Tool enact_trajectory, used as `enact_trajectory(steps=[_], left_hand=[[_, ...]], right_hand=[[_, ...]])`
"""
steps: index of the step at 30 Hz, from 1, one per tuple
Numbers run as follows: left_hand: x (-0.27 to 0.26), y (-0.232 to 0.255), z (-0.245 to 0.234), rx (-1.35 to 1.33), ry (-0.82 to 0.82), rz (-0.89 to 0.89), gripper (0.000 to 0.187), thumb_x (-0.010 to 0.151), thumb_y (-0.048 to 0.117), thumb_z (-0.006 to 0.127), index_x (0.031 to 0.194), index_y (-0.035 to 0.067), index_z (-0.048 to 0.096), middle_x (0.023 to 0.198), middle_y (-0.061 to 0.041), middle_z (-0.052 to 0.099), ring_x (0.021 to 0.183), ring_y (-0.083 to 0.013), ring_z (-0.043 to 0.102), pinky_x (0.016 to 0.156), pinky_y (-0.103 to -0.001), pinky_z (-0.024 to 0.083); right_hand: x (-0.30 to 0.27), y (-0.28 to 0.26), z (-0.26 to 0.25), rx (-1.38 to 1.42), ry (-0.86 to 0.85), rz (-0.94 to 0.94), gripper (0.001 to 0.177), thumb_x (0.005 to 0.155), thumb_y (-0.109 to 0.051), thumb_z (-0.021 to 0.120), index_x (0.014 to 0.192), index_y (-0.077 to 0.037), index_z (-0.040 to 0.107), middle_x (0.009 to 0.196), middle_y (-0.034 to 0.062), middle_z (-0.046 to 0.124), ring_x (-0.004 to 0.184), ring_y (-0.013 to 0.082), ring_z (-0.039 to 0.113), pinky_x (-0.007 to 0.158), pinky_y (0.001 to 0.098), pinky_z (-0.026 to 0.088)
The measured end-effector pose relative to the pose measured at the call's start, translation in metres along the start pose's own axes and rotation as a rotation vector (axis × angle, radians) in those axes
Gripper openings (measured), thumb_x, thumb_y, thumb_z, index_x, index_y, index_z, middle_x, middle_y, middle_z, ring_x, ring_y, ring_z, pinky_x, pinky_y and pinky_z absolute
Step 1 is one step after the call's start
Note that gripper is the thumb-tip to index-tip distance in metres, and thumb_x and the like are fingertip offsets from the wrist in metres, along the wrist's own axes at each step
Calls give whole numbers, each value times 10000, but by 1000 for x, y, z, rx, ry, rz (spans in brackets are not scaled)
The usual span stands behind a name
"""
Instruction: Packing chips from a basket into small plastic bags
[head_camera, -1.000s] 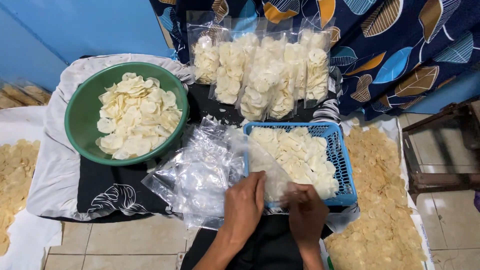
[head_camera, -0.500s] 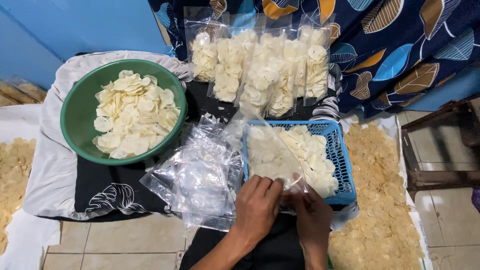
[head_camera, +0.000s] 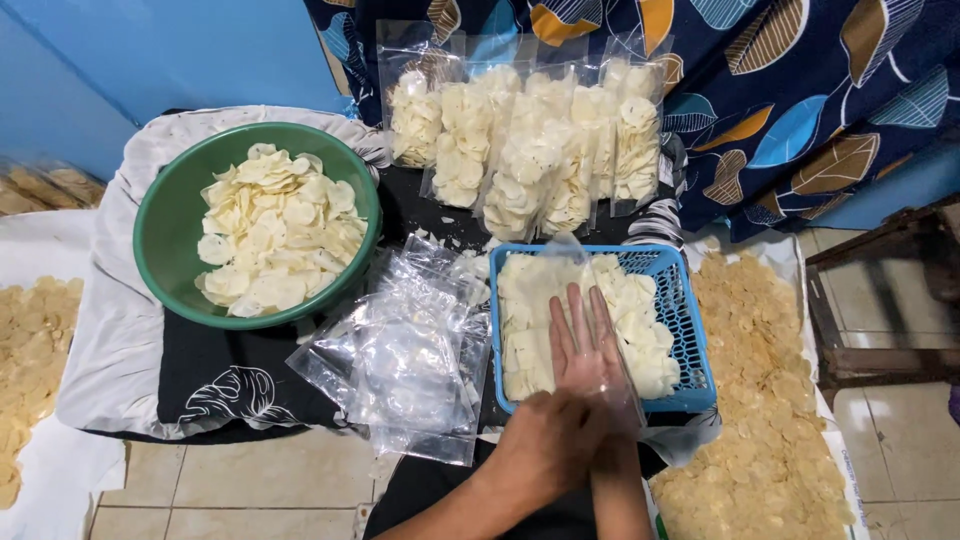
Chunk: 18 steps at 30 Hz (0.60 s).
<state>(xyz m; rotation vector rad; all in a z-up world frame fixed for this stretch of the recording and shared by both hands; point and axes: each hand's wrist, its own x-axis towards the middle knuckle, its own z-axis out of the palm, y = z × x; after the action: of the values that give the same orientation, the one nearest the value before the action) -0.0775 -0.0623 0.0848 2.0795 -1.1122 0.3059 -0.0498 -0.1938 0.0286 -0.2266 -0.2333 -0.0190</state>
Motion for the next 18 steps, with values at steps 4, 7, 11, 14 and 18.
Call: enact_trajectory(steps=[4, 7, 11, 14, 18], left_hand=[[-5, 12, -9, -30, 34, -10, 239, 835, 89, 635, 1064, 24, 655, 934, -137, 622, 752, -304, 556, 650, -397, 445], [-20, 23, 8, 33, 43, 161, 217, 800, 58, 624, 1004, -10, 654, 961, -184, 591, 821, -303, 511, 688, -392, 423], [-26, 32, 23, 89, 28, 147, 148, 879, 36, 634, 1025, 13, 644, 982, -174, 617, 845, -279, 550, 653, -343, 422], [-34, 30, 24, 26, 6, 127, 241, 892, 45, 612, 1126, 6, 653, 1000, -171, 622, 861, -285, 567, 674, -357, 442], [-31, 21, 18, -111, 241, -131, 191, 865, 228, 714, 760, 84, 645, 705, -74, 537, 601, -255, 490, 565, -371, 422]], right_hand=[[22, -5, -10, -29, -100, -30, 843, 1045, 36, 611, 1669, -131, 70, 1752, 110, 22, 1602, 312, 59, 1303, 439, 223], [34, -4, 27, -642, 178, -147, 571, 1089, -194, 292, 1626, -84, 132, 1728, 146, 120, 1566, 357, 208, 1290, 430, 217], [42, -7, 11, -687, 325, -283, 462, 1093, -177, 360, 1513, 13, 335, 1588, 168, 367, 1512, 330, 379, 1303, 425, 288], [34, -11, -5, -717, 370, -246, 426, 1092, -237, 399, 1431, 15, 453, 1489, 162, 473, 1478, 367, 442, 1288, 490, 314], [39, -23, -11, -636, 393, -269, 653, 1072, -410, 417, 1570, 12, 388, 1347, 137, 547, 1370, 273, 486, 1267, 414, 320]])
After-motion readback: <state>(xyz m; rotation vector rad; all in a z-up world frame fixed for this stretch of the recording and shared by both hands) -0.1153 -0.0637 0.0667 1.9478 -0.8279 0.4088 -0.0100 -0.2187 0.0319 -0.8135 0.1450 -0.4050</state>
